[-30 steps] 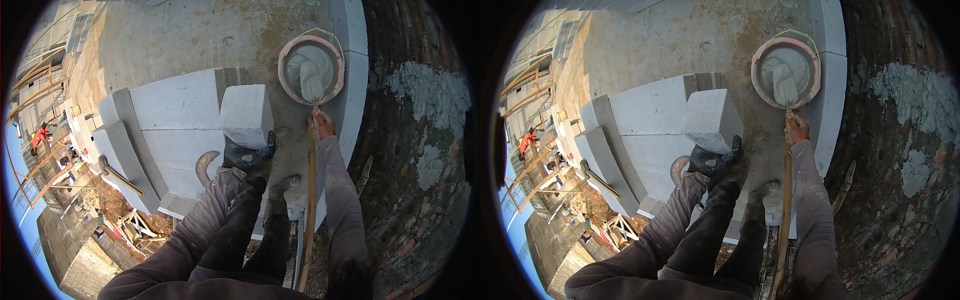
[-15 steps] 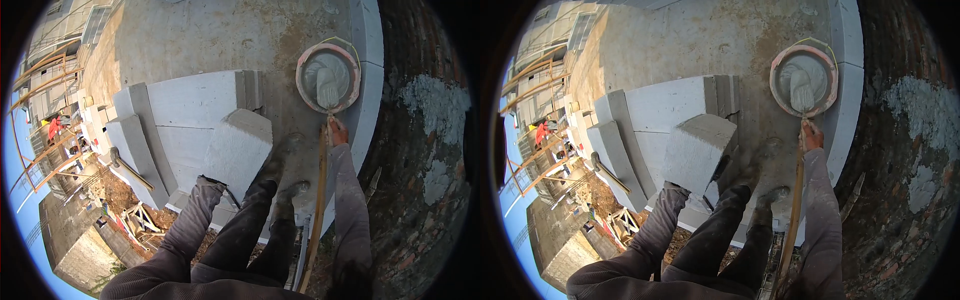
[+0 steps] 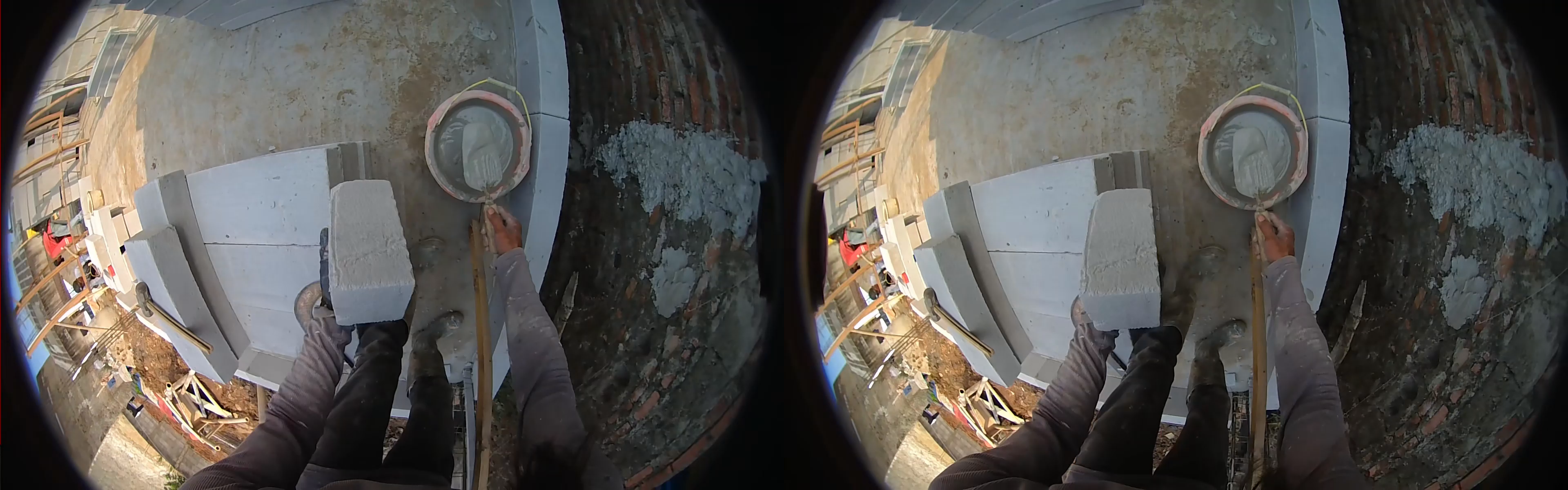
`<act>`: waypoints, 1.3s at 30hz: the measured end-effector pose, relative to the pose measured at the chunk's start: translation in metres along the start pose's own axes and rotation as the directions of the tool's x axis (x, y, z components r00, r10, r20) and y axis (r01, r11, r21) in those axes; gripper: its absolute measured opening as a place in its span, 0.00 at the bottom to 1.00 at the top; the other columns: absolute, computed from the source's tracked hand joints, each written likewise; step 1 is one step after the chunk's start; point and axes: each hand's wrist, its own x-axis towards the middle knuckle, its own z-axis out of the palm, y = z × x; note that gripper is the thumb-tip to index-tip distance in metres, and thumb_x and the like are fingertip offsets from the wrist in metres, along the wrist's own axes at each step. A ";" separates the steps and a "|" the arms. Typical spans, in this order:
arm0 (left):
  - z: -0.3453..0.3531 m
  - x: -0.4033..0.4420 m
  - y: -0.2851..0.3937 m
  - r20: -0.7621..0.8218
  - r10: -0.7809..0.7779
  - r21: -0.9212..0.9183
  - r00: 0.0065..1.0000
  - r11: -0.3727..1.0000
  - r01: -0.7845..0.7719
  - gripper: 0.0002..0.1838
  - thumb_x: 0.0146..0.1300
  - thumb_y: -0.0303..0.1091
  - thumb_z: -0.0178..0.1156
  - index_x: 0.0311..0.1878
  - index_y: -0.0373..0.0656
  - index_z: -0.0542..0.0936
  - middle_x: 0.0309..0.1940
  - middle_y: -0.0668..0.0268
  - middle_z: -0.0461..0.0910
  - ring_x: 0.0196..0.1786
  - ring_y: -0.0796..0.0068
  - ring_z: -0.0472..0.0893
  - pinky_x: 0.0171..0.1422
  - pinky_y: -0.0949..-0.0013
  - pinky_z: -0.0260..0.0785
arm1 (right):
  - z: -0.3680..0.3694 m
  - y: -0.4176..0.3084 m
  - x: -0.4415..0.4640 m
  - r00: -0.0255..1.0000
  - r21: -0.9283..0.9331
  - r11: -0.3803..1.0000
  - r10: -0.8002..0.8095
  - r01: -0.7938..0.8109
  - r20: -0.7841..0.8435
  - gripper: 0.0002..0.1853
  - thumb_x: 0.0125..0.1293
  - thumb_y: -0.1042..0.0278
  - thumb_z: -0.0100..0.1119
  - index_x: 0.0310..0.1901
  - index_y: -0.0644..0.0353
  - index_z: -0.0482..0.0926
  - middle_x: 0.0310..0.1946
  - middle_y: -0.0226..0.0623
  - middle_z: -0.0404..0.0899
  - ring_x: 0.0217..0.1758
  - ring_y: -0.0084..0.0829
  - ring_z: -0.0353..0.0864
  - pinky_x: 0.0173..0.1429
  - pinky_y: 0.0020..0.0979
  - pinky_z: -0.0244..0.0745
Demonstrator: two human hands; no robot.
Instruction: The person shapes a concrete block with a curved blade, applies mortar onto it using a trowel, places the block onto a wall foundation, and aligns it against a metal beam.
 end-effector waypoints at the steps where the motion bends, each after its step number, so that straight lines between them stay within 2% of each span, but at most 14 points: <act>1: 0.008 0.024 -0.013 0.036 -0.038 -0.016 0.999 0.999 0.038 0.31 0.74 0.55 0.52 0.72 0.47 0.69 0.63 0.54 0.77 0.60 0.51 0.80 0.65 0.46 0.74 | -0.003 -0.003 -0.001 1.000 -0.016 1.000 -0.002 0.002 -0.003 0.27 0.68 0.49 0.66 0.58 0.64 0.80 0.26 0.33 0.80 0.20 0.26 0.77 0.22 0.33 0.72; 3: 0.022 0.064 -0.032 0.114 -0.114 -0.032 0.987 0.992 0.118 0.31 0.74 0.55 0.52 0.72 0.47 0.69 0.63 0.54 0.77 0.60 0.52 0.80 0.65 0.46 0.75 | -0.014 -0.010 -0.007 0.985 -0.126 0.977 -0.172 0.169 -0.010 0.28 0.68 0.48 0.66 0.57 0.66 0.81 0.29 0.32 0.81 0.26 0.23 0.79 0.26 0.31 0.74; 7: 0.041 0.114 -0.056 0.248 -0.284 -0.031 0.926 0.953 0.301 0.31 0.74 0.56 0.52 0.72 0.48 0.70 0.63 0.55 0.78 0.60 0.52 0.81 0.64 0.47 0.76 | -0.042 -0.024 -0.025 0.982 -0.214 0.959 -0.186 0.186 0.021 0.28 0.68 0.49 0.66 0.57 0.67 0.81 0.34 0.32 0.83 0.33 0.22 0.80 0.34 0.30 0.76; 9: 0.047 0.130 -0.062 0.295 -0.352 -0.022 0.888 0.927 0.374 0.30 0.75 0.56 0.51 0.72 0.48 0.70 0.63 0.55 0.78 0.59 0.53 0.81 0.63 0.47 0.77 | -0.050 -0.052 -0.049 0.947 -0.346 0.882 -0.309 0.319 0.085 0.27 0.67 0.51 0.67 0.56 0.67 0.80 0.39 0.35 0.84 0.40 0.23 0.81 0.43 0.29 0.77; 13: 0.053 0.151 -0.067 0.331 -0.441 -0.002 0.834 0.883 0.468 0.30 0.75 0.56 0.51 0.72 0.48 0.70 0.62 0.55 0.78 0.59 0.53 0.81 0.62 0.47 0.78 | -0.066 -0.067 -0.074 0.901 -0.441 0.792 -0.420 0.422 0.108 0.23 0.65 0.60 0.70 0.55 0.66 0.80 0.39 0.40 0.84 0.42 0.30 0.83 0.47 0.32 0.78; 15: 0.059 0.158 -0.061 0.486 -0.513 -0.093 0.707 0.775 0.626 0.37 0.65 0.57 0.57 0.73 0.45 0.70 0.65 0.50 0.76 0.63 0.44 0.77 0.70 0.39 0.67 | -0.066 -0.081 -0.087 0.740 -0.505 0.584 -0.647 0.635 0.182 0.21 0.60 0.69 0.71 0.54 0.66 0.80 0.38 0.44 0.82 0.41 0.39 0.85 0.47 0.35 0.79; 16: 0.063 0.157 -0.059 0.485 -0.517 -0.082 0.705 0.776 0.625 0.37 0.65 0.57 0.57 0.73 0.45 0.70 0.65 0.50 0.76 0.63 0.44 0.77 0.70 0.39 0.67 | -0.066 -0.085 -0.092 0.737 -0.499 0.587 -0.653 0.638 0.175 0.21 0.60 0.69 0.71 0.54 0.66 0.80 0.38 0.44 0.82 0.41 0.39 0.85 0.47 0.35 0.79; 18: 0.072 0.153 -0.056 0.314 -0.381 0.080 0.870 0.923 0.375 0.36 0.67 0.55 0.58 0.73 0.46 0.70 0.67 0.51 0.75 0.64 0.47 0.77 0.69 0.40 0.69 | -0.065 -0.091 -0.100 0.674 -0.583 0.476 -0.717 0.658 0.175 0.22 0.55 0.74 0.72 0.53 0.67 0.80 0.39 0.46 0.81 0.41 0.48 0.84 0.47 0.38 0.79; 22: 0.086 0.152 -0.057 0.257 -0.273 0.141 0.927 0.960 0.243 0.36 0.67 0.55 0.59 0.73 0.46 0.70 0.67 0.51 0.75 0.64 0.47 0.78 0.69 0.40 0.69 | -0.062 -0.096 -0.109 0.609 -0.640 0.393 -0.779 0.660 0.148 0.23 0.56 0.74 0.71 0.55 0.66 0.80 0.43 0.46 0.80 0.43 0.49 0.84 0.47 0.40 0.79; 24: 0.090 0.153 -0.059 0.255 -0.248 0.150 0.935 0.965 0.215 0.36 0.67 0.55 0.59 0.73 0.46 0.70 0.67 0.51 0.75 0.64 0.47 0.78 0.69 0.40 0.69 | -0.060 -0.098 -0.110 0.541 -0.662 0.314 -0.825 0.680 0.164 0.24 0.57 0.72 0.71 0.56 0.64 0.80 0.44 0.46 0.80 0.45 0.49 0.82 0.49 0.42 0.77; 27: 0.092 0.150 -0.064 0.250 -0.231 0.152 0.940 0.968 0.198 0.36 0.66 0.55 0.59 0.73 0.46 0.70 0.67 0.51 0.75 0.64 0.48 0.78 0.69 0.40 0.69 | -0.049 -0.108 -0.122 0.593 -0.740 0.300 -0.788 0.602 0.163 0.24 0.57 0.71 0.71 0.56 0.64 0.79 0.45 0.46 0.80 0.48 0.49 0.81 0.52 0.44 0.74; 30: 0.088 0.143 -0.067 0.238 -0.219 0.157 0.946 0.970 0.185 0.36 0.66 0.55 0.59 0.73 0.46 0.70 0.67 0.51 0.75 0.64 0.48 0.78 0.69 0.40 0.69 | -0.050 -0.090 -0.118 0.559 -0.700 0.295 -0.810 0.651 0.178 0.24 0.57 0.70 0.71 0.55 0.67 0.79 0.46 0.47 0.80 0.49 0.50 0.80 0.54 0.45 0.71; 37: 0.087 0.137 -0.072 0.219 -0.193 0.161 0.956 0.974 0.159 0.36 0.66 0.54 0.60 0.73 0.46 0.70 0.67 0.51 0.75 0.64 0.48 0.78 0.69 0.41 0.69 | -0.070 -0.074 -0.151 0.563 -0.557 0.354 -0.784 0.752 0.262 0.23 0.57 0.73 0.70 0.55 0.71 0.79 0.44 0.52 0.80 0.46 0.52 0.80 0.51 0.45 0.75; 39: 0.084 0.137 -0.071 0.217 -0.183 0.164 0.959 0.975 0.149 0.36 0.66 0.54 0.60 0.73 0.45 0.70 0.67 0.51 0.75 0.64 0.48 0.78 0.69 0.41 0.69 | -0.077 -0.078 -0.173 0.574 -0.624 0.273 -0.741 0.732 0.349 0.23 0.56 0.74 0.71 0.53 0.72 0.79 0.43 0.52 0.80 0.45 0.53 0.80 0.49 0.45 0.77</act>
